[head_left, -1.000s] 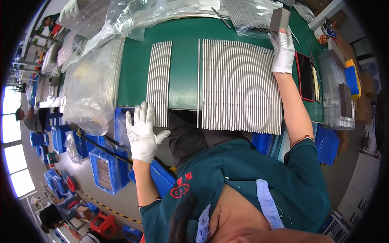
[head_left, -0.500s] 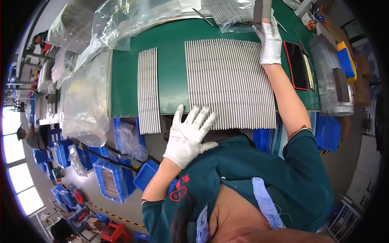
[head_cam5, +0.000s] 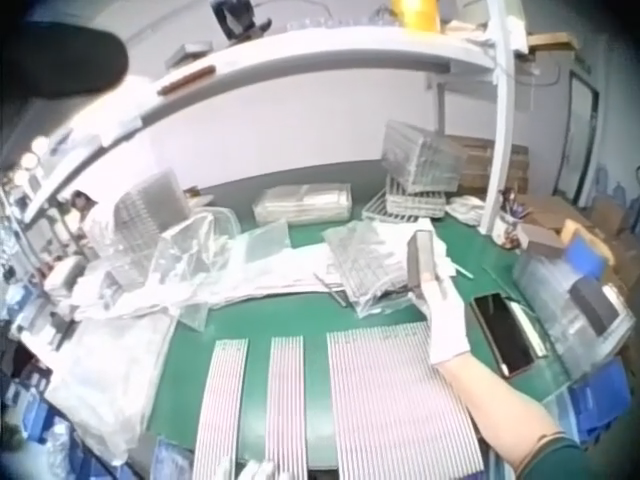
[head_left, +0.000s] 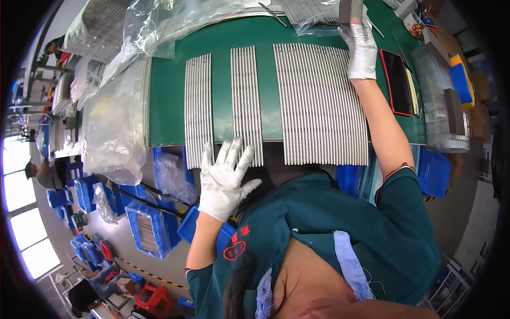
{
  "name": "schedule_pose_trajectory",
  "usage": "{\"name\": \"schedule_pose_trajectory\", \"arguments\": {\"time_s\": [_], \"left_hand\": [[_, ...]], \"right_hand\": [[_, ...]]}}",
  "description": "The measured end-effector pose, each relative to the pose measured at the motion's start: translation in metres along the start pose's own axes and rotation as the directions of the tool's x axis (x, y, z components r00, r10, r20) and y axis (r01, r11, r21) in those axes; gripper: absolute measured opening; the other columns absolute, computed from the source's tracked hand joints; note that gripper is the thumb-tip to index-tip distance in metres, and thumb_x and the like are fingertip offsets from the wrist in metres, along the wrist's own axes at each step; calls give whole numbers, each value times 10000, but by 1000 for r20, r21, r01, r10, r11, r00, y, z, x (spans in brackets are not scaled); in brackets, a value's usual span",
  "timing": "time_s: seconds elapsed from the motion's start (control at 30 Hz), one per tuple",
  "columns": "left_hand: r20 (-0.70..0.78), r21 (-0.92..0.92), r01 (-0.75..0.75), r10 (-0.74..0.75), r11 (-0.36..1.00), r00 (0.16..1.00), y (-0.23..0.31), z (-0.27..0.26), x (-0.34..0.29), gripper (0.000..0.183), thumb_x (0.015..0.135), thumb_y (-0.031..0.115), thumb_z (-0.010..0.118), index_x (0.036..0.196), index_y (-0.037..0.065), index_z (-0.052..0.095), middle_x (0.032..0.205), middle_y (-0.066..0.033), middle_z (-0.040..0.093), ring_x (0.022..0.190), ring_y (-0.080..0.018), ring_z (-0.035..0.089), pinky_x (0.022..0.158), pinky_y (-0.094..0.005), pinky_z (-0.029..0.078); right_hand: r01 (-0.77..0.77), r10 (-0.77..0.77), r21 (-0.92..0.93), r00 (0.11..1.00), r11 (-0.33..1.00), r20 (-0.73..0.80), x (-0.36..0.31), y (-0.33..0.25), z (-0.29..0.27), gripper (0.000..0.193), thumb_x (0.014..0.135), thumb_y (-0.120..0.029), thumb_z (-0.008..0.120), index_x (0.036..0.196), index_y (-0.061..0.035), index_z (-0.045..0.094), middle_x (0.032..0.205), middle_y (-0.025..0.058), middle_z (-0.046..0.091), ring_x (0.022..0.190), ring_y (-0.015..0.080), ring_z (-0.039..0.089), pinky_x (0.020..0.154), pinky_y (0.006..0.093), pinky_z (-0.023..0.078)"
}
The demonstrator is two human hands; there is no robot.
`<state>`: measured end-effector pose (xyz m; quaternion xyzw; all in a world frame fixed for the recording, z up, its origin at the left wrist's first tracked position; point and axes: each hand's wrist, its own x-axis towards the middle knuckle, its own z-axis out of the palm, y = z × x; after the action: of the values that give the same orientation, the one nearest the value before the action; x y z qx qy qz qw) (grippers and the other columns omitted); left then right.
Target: Removing metal rods from plastic bags, aligning them on a green mat, and polishing them with a block.
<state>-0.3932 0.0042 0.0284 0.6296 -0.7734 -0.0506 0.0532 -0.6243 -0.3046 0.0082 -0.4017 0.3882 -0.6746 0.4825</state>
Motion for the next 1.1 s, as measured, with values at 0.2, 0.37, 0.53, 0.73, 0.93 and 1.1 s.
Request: {"name": "schedule_pose_trajectory", "arguments": {"time_s": [0.2,0.37,0.53,0.73,0.93,1.1], "left_hand": [[14,-48,-74,74,996,997,13,-2,17,752,738,449,716,1380,159,452,1374,-110,504,1281,-301,458,1109,-564,236],[68,-76,-165,170,983,983,30,2,34,753,766,494,682,1403,173,441,1391,-81,497,1293,-291,447,1111,-564,240],[69,-73,-180,185,981,980,30,3,36,734,766,497,679,1399,203,451,1379,-75,506,1291,-294,447,1105,-580,242],[57,-7,-42,42,999,997,9,-9,14,724,712,423,733,1350,187,483,1357,-143,484,1266,-367,427,1109,-580,223],[42,91,3,-7,996,999,9,-12,16,814,692,465,738,1380,138,453,1368,-137,481,1279,-333,426,1114,-572,212],[67,-25,-174,176,984,982,32,-9,49,731,755,463,690,1372,140,469,1346,-131,505,1259,-326,458,1114,-547,234]], "right_hand": [[99,-98,2,985,995,144,8,11,-11,516,965,-280,592,1417,-82,441,1347,53,514,1167,180,539,974,380,489],[81,-83,29,989,996,121,12,18,-13,485,959,-268,603,1388,-81,473,1317,47,535,1146,177,555,968,382,496],[72,-78,55,990,996,116,18,23,-18,428,948,-269,621,1323,-82,531,1258,37,574,1117,176,571,969,387,491],[25,-26,12,996,1000,88,-3,-1,0,515,951,-275,617,1352,15,473,1203,117,556,980,182,578,816,285,521],[46,-43,-39,996,998,77,-3,-3,0,523,950,-260,617,1363,22,464,1228,120,553,1032,174,569,855,273,508],[102,-102,6,990,995,102,7,10,-10,479,941,-292,631,1330,-36,518,1235,75,586,1057,170,598,932,336,519]]}}
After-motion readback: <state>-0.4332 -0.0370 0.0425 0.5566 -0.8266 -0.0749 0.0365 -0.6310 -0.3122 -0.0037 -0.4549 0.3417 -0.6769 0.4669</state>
